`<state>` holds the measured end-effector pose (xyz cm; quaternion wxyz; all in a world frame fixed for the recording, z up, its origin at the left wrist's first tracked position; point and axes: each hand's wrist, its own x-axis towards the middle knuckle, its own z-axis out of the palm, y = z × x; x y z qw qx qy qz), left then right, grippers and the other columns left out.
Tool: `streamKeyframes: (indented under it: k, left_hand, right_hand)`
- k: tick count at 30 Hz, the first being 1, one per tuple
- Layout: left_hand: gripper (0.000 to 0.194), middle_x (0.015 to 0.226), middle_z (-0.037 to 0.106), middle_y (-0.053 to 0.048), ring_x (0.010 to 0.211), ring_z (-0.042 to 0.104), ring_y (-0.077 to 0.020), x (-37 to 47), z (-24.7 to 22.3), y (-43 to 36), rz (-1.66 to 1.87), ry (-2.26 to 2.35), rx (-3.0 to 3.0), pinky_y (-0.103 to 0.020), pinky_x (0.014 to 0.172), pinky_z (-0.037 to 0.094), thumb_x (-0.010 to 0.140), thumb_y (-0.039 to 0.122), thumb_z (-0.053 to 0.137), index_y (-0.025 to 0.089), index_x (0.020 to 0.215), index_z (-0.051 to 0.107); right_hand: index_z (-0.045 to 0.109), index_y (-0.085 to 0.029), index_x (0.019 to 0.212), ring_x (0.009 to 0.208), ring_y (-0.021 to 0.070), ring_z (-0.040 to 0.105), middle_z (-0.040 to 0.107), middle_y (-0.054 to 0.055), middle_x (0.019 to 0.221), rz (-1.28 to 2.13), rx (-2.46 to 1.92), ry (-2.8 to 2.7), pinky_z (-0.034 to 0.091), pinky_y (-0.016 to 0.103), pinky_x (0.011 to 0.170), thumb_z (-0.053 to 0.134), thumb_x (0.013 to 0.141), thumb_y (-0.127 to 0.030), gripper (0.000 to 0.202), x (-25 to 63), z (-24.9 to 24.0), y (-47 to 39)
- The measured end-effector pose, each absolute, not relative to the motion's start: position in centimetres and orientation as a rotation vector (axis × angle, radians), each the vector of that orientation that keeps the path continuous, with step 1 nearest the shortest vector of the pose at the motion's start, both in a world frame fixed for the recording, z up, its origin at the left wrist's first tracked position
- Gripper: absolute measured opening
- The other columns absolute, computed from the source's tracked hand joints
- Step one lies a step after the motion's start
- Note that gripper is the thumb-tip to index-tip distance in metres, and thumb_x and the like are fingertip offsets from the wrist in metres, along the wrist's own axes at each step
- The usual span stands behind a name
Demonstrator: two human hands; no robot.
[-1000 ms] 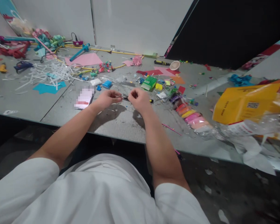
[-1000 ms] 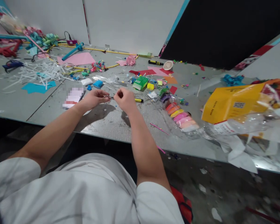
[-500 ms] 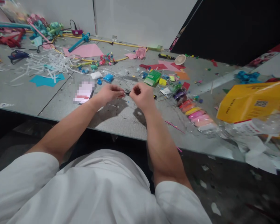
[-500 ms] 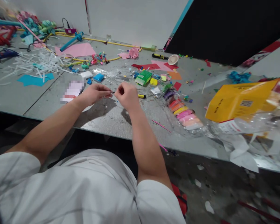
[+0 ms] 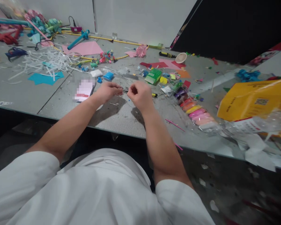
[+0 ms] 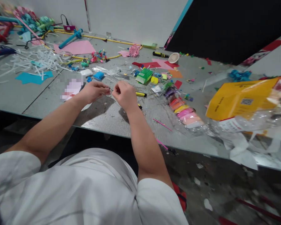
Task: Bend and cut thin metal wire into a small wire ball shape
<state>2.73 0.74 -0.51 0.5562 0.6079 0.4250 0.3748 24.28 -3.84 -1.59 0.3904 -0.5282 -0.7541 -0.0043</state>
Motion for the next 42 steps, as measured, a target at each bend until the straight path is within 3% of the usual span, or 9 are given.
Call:
streamKeyframes:
  k: [6, 13, 22, 29, 33, 37, 42]
  left_hand:
    - [0.041, 0.074, 0.081, -0.004, 0.077, 0.062, -0.0141, 2.8, 0.9, -0.5, 0.827, 1.124, 1.446, -0.034, 0.092, 0.056, 0.114, 0.002, 0.085, 0.019, 0.076, 0.08]
    - [0.044, 0.085, 0.086, -0.006, 0.083, 0.074, -0.0139, 3.3, 1.9, -1.4, 0.779, 1.136, 1.371, -0.033, 0.085, 0.056, 0.125, 0.009, 0.074, 0.018, 0.083, 0.078]
    - [0.026, 0.085, 0.083, -0.002, 0.081, 0.076, -0.0135, 3.0, 1.0, -0.6, 0.873, 0.964, 1.322, -0.024, 0.075, 0.056, 0.107, 0.026, 0.101, 0.02, 0.089, 0.083]
    - [0.019, 0.083, 0.079, -0.002, 0.078, 0.074, -0.0135, 2.5, 1.2, -0.4, 0.858, 0.889, 1.287, -0.023, 0.074, 0.058, 0.101, 0.021, 0.098, 0.019, 0.09, 0.083]
    - [0.018, 0.083, 0.077, -0.003, 0.076, 0.072, -0.0135, 1.8, 1.7, -0.2, 0.818, 0.87, 1.322, -0.024, 0.073, 0.058, 0.098, 0.015, 0.097, 0.018, 0.088, 0.083]
    - [0.021, 0.081, 0.073, -0.001, 0.073, 0.069, -0.0119, 1.0, 2.1, 0.0, 0.759, 0.836, 1.346, -0.026, 0.077, 0.06, 0.098, 0.014, 0.1, 0.019, 0.087, 0.082]
    - [0.021, 0.082, 0.073, -0.001, 0.075, 0.068, -0.0133, -0.2, 2.2, 0.2, 0.715, 0.82, 1.313, -0.031, 0.083, 0.062, 0.097, 0.017, 0.102, 0.02, 0.089, 0.083]
  right_hand:
    - [0.05, -0.032, 0.087, 0.089, 0.0247, 0.065, 0.071, 0.004, 0.089, 0.039, -1.349, -1.93, 0.053, 0.041, 0.092, 0.066, 0.101, -0.014, 0.029, 24.2, -1.5, -3.8]
    - [0.053, -0.031, 0.087, 0.091, 0.0247, 0.066, 0.074, 0.004, 0.091, 0.111, -1.367, -1.905, 0.054, 0.042, 0.095, 0.067, 0.102, -0.014, 0.027, 24.0, -1.4, -3.9]
    - [0.065, -0.029, 0.086, 0.088, 0.0227, 0.065, 0.075, 0.003, 0.091, 0.323, -1.301, -1.852, 0.055, 0.042, 0.091, 0.075, 0.105, -0.023, 0.022, 23.2, -1.3, -4.4]
    - [0.067, -0.028, 0.096, 0.106, 0.0226, 0.072, 0.082, 0.006, 0.114, 0.507, -1.258, -1.716, 0.056, 0.036, 0.084, 0.085, 0.096, -0.028, 0.019, 23.2, -1.1, -3.9]
    - [0.068, -0.028, 0.104, 0.099, 0.0213, 0.077, 0.083, 0.003, 0.104, 0.693, -1.217, -1.693, 0.06, 0.036, 0.086, 0.091, 0.099, -0.038, 0.026, 23.2, -1.0, -3.8]
    - [0.069, -0.028, 0.1, 0.095, 0.0202, 0.078, 0.082, 0.0, 0.098, 0.884, -1.146, -1.639, 0.065, 0.039, 0.094, 0.102, 0.092, -0.043, 0.037, 23.2, -1.0, -3.7]
    - [0.071, -0.028, 0.091, 0.093, 0.0203, 0.077, 0.083, -0.001, 0.093, 0.94, -1.134, -1.622, 0.069, 0.042, 0.099, 0.098, 0.089, -0.03, 0.027, 23.0, -1.2, -3.6]
